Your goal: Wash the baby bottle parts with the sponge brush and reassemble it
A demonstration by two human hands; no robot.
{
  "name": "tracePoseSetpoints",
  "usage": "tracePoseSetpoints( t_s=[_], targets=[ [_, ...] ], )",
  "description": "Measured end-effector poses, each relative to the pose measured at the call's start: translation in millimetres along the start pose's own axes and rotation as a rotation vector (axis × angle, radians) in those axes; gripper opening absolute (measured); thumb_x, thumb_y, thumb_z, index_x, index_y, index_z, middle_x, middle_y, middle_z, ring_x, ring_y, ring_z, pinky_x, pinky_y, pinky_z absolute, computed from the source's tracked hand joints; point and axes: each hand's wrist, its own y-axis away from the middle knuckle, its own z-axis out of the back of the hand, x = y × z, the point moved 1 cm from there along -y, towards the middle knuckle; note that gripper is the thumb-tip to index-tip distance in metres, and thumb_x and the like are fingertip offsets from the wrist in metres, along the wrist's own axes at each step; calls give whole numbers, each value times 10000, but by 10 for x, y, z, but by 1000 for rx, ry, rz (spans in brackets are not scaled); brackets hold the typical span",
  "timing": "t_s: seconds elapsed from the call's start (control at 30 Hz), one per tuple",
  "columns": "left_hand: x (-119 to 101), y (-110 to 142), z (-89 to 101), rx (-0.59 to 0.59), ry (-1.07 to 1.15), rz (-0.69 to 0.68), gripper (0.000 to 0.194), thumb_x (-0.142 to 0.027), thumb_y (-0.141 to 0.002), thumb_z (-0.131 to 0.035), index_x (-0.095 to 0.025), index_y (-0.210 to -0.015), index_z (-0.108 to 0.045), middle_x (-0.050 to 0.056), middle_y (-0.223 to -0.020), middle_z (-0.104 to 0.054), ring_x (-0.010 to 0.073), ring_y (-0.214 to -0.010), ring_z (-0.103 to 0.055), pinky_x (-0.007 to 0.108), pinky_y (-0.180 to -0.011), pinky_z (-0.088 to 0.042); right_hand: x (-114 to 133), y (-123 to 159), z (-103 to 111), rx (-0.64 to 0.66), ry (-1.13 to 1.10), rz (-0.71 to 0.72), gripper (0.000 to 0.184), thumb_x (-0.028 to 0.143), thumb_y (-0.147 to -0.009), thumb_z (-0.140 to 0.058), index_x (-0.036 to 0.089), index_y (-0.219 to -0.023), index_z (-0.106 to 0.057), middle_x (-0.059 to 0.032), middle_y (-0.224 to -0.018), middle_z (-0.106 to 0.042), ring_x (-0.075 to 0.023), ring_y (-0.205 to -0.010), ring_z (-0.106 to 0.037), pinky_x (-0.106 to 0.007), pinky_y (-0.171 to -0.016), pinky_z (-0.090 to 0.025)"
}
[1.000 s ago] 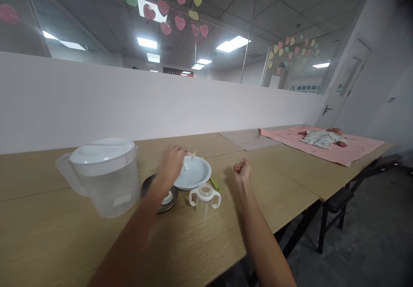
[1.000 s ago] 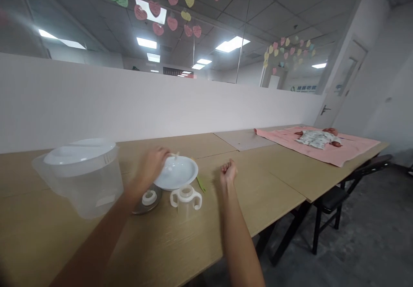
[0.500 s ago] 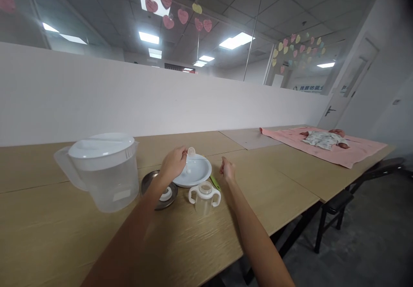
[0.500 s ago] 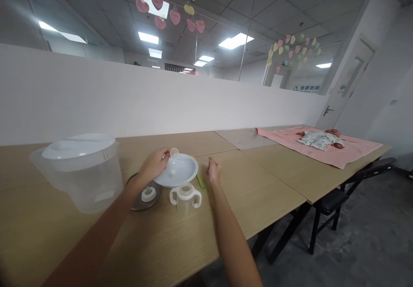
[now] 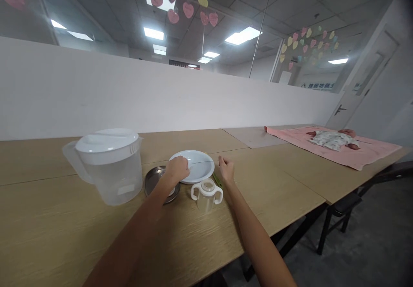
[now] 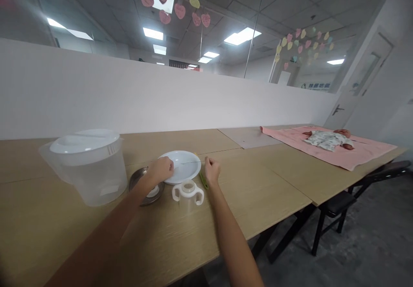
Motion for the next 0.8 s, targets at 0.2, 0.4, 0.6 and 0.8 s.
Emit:
tracePoseSetpoints(
  t_s=[0.2, 0.4, 0.6, 0.8],
  targets=[
    [47, -37, -98, 33, 229, -42, 159, -129, -695, -564, -171, -757, -704, 102, -869, -708, 227, -862, -644, 310, -776, -480, 44, 80, -23, 85, 272, 106, 410, 440, -784, -398, 194, -458, -362, 43, -452, -332, -97, -486, -317, -232, -481, -218],
    [-17, -145, 11, -126, 577, -9, 296, -231, -882, -400, -126, -1062, -609, 106, -1046, -670, 156, -937, -631, 261, -809, -495, 56, 124, -26, 108, 360, 148, 413, 443, -797, -371, 189, -474, -406, 32, -469, -381, -104, -492, -345, -223, -470, -229],
    [-298, 86, 473, -148, 1324, 55, 330, -269, -837, -507, -105, -1119, -561, 122, -1022, -650, 134, -736, -653, 276, -688, -550, 46, 123, -26, 107, 390, 169, 424, 440, -810, -361, 181, -487, -455, 23, -479, -412, -104, -488, -352, -227, -475, -232],
    [-502, 342, 660, -13, 1171, -172, 272, -280, -799, -545, -116, -999, -628, 90, -918, -669, 127, -675, -625, 235, -599, -518, 100, 152, -23, 121, 424, 202, 428, 424, -830, -359, 179, -508, -497, 15, -484, -460, -103, -483, -349, -236, -482, -219]
  ],
)
